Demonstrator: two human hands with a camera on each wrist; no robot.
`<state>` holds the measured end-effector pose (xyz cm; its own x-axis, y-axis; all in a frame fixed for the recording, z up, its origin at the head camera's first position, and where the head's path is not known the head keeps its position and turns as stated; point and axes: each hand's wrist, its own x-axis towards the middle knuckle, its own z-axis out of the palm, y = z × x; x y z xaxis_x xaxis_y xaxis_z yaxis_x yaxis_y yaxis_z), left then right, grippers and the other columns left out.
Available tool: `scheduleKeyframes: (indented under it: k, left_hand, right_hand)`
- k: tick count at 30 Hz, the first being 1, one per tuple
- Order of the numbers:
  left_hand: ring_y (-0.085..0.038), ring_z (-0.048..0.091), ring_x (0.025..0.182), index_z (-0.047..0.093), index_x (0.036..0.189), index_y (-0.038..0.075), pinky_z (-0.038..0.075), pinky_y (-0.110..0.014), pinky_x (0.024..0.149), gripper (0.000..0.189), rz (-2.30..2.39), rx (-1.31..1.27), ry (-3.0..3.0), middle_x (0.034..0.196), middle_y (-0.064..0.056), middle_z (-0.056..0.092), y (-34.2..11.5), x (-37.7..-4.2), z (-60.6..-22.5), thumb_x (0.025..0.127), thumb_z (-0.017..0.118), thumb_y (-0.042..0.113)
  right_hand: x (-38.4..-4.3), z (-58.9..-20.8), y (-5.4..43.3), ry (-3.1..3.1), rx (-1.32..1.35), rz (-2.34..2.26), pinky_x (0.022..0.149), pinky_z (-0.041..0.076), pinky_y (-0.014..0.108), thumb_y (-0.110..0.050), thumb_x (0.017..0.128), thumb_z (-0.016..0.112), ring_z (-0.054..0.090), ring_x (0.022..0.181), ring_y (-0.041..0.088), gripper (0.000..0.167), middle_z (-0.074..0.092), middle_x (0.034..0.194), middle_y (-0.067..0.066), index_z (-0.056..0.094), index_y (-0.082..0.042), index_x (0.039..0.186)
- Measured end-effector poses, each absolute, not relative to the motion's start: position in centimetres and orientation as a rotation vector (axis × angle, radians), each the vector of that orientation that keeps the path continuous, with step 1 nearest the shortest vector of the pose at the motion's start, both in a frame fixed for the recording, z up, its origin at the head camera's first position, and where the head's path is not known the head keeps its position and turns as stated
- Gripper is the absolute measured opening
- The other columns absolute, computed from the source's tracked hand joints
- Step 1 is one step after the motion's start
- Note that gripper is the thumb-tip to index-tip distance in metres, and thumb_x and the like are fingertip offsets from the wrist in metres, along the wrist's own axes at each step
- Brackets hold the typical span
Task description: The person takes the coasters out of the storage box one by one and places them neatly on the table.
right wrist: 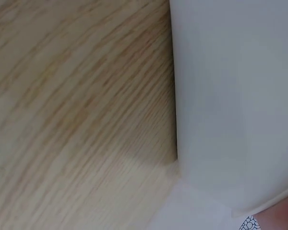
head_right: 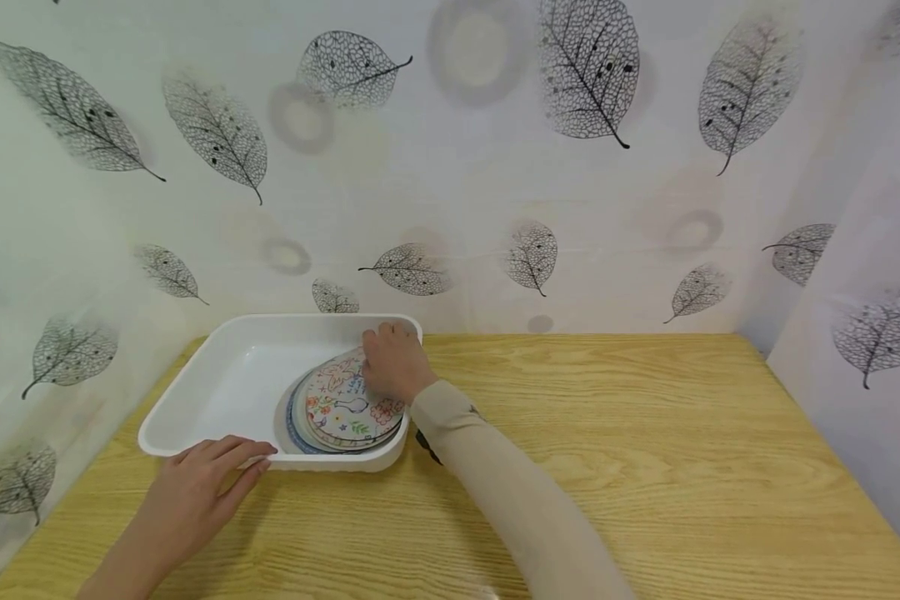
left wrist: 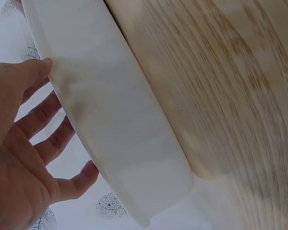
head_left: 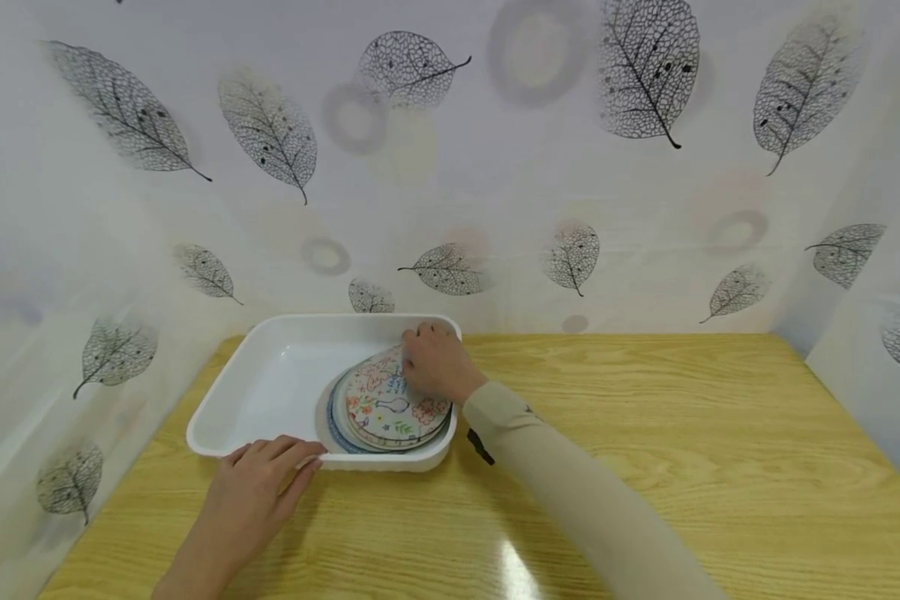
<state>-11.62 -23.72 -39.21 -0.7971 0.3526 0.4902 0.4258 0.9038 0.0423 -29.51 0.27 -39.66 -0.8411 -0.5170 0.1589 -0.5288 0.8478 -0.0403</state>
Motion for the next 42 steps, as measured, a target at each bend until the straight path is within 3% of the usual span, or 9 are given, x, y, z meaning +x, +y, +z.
scheduleKeyframes:
  k: [11, 23, 34, 42]
  left_hand:
    - [-0.021, 0.071, 0.082, 0.077, 0.105, 0.024, 0.056, -0.053, 0.073, 0.025, -0.210, -0.558, -2.576, 0.095, 0.008, 0.076, -23.72, -11.56, -39.02, 0.082, 0.084, 0.018]
    - [-0.021, 0.072, 0.084, 0.077, 0.105, 0.024, 0.057, -0.054, 0.074, 0.024, -0.229, -0.546, -2.590, 0.095, 0.008, 0.076, -23.69, -11.36, -38.94, 0.082, 0.084, 0.018]
    - [-0.022, 0.071, 0.079, 0.071, 0.101, 0.022, 0.056, -0.055, 0.070, 0.027, -0.213, -0.578, -2.533, 0.097, 0.006, 0.074, -23.55, -11.66, -39.58, 0.079, 0.085, 0.017]
    - [-0.028, 0.069, 0.086, 0.071, 0.103, 0.023, 0.055, -0.058, 0.071, 0.024, -0.147, -0.536, -2.557, 0.098, 0.004, 0.071, -23.60, -11.62, -39.56, 0.082, 0.083, 0.023]
  right_hand:
    - [-29.54, -40.02, 0.15, -2.810, 0.775, 0.243, 0.088, 0.053, 0.037, -0.023, 0.102, 0.058, 0.057, 0.090, 0.020, 0.020, 0.064, 0.097, 0.007, 0.067, -0.007, 0.111]
    - [-29.44, -40.01, 0.14, -2.749, 0.775, 0.314, 0.090, 0.054, 0.035, -0.011, 0.096, 0.059, 0.062, 0.086, 0.019, 0.014, 0.068, 0.090, 0.005, 0.072, -0.008, 0.102]
    - [-29.54, -39.90, 0.54, -2.692, 0.801, 0.364, 0.098, 0.054, 0.036, -0.007, 0.092, 0.063, 0.066, 0.087, 0.021, 0.017, 0.072, 0.093, 0.005, 0.074, -0.009, 0.105]
    - [-29.38, -39.57, 0.95, -2.598, 0.870, 0.429, 0.090, 0.058, 0.038, -0.006, 0.095, 0.065, 0.069, 0.094, 0.025, 0.016, 0.075, 0.100, 0.007, 0.074, -0.008, 0.108]
